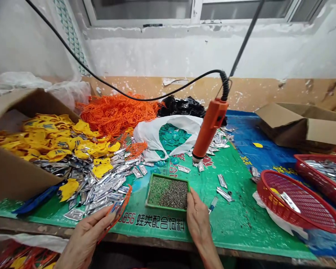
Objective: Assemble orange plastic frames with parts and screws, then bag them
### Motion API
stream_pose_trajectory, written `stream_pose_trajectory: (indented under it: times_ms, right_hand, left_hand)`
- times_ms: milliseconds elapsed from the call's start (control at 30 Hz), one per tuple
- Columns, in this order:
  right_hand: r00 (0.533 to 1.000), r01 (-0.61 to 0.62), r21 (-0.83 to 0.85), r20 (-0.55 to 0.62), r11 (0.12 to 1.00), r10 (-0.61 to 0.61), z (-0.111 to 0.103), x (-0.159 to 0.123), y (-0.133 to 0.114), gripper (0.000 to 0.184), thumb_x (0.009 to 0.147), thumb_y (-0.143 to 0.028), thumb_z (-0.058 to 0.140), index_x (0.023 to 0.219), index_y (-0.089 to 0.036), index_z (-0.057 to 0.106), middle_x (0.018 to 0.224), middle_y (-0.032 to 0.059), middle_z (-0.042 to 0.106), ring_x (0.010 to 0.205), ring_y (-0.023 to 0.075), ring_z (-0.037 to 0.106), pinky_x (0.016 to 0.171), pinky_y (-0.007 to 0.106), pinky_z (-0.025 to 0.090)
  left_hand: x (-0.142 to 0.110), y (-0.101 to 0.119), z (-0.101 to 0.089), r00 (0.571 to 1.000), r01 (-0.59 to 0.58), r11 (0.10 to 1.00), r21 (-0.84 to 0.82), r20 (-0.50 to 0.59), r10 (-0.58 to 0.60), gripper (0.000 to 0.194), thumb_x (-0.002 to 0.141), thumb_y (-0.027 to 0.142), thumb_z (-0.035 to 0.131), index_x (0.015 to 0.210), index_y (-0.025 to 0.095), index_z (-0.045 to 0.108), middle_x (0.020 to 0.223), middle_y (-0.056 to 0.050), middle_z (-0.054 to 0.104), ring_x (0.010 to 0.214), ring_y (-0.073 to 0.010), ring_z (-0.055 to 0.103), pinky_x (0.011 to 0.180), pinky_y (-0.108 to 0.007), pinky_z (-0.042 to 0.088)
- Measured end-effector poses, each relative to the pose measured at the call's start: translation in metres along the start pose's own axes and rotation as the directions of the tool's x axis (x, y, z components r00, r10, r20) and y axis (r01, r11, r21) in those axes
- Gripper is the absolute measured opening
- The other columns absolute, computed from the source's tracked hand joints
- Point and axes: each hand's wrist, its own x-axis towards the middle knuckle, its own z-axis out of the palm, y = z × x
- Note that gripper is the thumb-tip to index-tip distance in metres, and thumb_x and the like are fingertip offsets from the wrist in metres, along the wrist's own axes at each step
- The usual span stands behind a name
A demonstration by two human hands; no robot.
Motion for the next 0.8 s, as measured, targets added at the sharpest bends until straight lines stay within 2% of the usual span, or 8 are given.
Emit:
stream_pose_trajectory:
  times_ms: [67,200,300,367,467,567,700,800]
  right_hand:
    - [1.0,0.01,0.015,0.023,1.0,-0.011,0.002,-0.002,-0.002,0.052,0.086,-0.047,0.035,0.113,-0.016,0.068,0.104,0.0096,0.074,0.088,0.0257,0.069,0.081,0.038,0.054]
    - [0.999,0.016,0.024,0.027,1.0,-0.017,0.004,-0.004,-0.008,0.049,0.086,-0.045,0.036,0.11,-0.017,0.07,0.103,0.009,0.074,0.089,0.0257,0.069,0.077,0.036,0.055]
    - [0.999,0.023,0.022,0.042,0.999,-0.024,0.004,-0.005,-0.012,0.05,0.088,-0.043,0.033,0.108,-0.016,0.07,0.095,0.0089,0.075,0.08,0.0247,0.069,0.072,0.036,0.055]
    - [0.997,0.045,0.022,0.069,0.999,-0.046,0.004,-0.005,-0.013,0.049,0.088,-0.044,0.034,0.106,-0.017,0.071,0.095,0.0077,0.075,0.08,0.0237,0.068,0.074,0.034,0.055]
    - [0.996,0.054,-0.006,0.072,0.999,-0.053,-0.001,-0.004,-0.011,0.05,0.089,-0.043,0.032,0.109,-0.018,0.07,0.098,0.0074,0.075,0.086,0.0247,0.068,0.076,0.036,0.055]
    - [0.996,0.055,-0.057,0.072,0.997,-0.051,-0.006,-0.001,-0.004,0.052,0.089,-0.044,0.03,0.113,-0.018,0.068,0.098,0.0082,0.074,0.085,0.0253,0.069,0.074,0.037,0.056]
    - [0.996,0.053,-0.153,0.08,0.987,-0.041,-0.007,0.004,0.007,0.052,0.09,-0.044,0.029,0.113,-0.016,0.067,0.099,0.0095,0.074,0.077,0.0237,0.069,0.07,0.035,0.055]
    - [0.999,0.036,-0.271,0.042,0.962,-0.025,-0.006,0.006,0.012,0.054,0.092,-0.039,0.025,0.115,-0.01,0.064,0.093,0.0138,0.074,0.077,0.0256,0.069,0.071,0.036,0.052]
  left_hand:
    - [0.0,0.001,0.0,1.0,-0.01,1.0,0.028,0.001,0.01,0.037,0.076,0.044,0.069,0.107,0.023,0.074,0.092,-0.003,0.076,0.091,-0.0214,0.063,0.08,-0.026,0.048]
    - [0.002,0.003,0.0,0.999,-0.032,0.998,0.053,-0.009,0.033,0.036,0.073,0.046,0.071,0.102,0.023,0.076,0.093,-0.003,0.076,0.095,-0.0227,0.063,0.083,-0.027,0.048]
    - [0.004,0.003,-0.001,0.996,-0.029,0.999,0.042,-0.079,0.032,0.036,0.068,0.047,0.076,0.093,0.021,0.077,0.085,-0.002,0.076,0.089,-0.0222,0.063,0.078,-0.026,0.048]
    - [0.005,0.003,-0.003,0.994,-0.023,0.999,0.027,-0.102,0.025,0.038,0.067,0.047,0.076,0.094,0.02,0.077,0.083,-0.003,0.075,0.087,-0.0222,0.063,0.076,-0.027,0.048]
    - [0.005,0.002,-0.004,0.999,-0.006,1.0,0.02,-0.052,0.007,0.038,0.072,0.045,0.073,0.099,0.02,0.075,0.084,-0.002,0.074,0.088,-0.0219,0.062,0.078,-0.027,0.047]
    - [0.005,0.003,-0.002,1.0,-0.008,0.999,0.036,-0.029,0.009,0.033,0.075,0.044,0.07,0.097,0.02,0.076,0.085,-0.002,0.074,0.088,-0.0214,0.061,0.079,-0.028,0.046]
    - [0.005,0.004,0.002,0.995,-0.096,0.981,0.166,-0.023,0.101,0.031,0.079,0.043,0.065,0.097,0.019,0.076,0.085,-0.002,0.071,0.084,-0.02,0.058,0.077,-0.027,0.045]
    - [0.006,0.006,0.004,0.977,-0.2,0.932,0.303,-0.011,0.214,0.031,0.08,0.042,0.062,0.095,0.019,0.076,0.085,-0.003,0.069,0.084,-0.0208,0.058,0.077,-0.028,0.045]
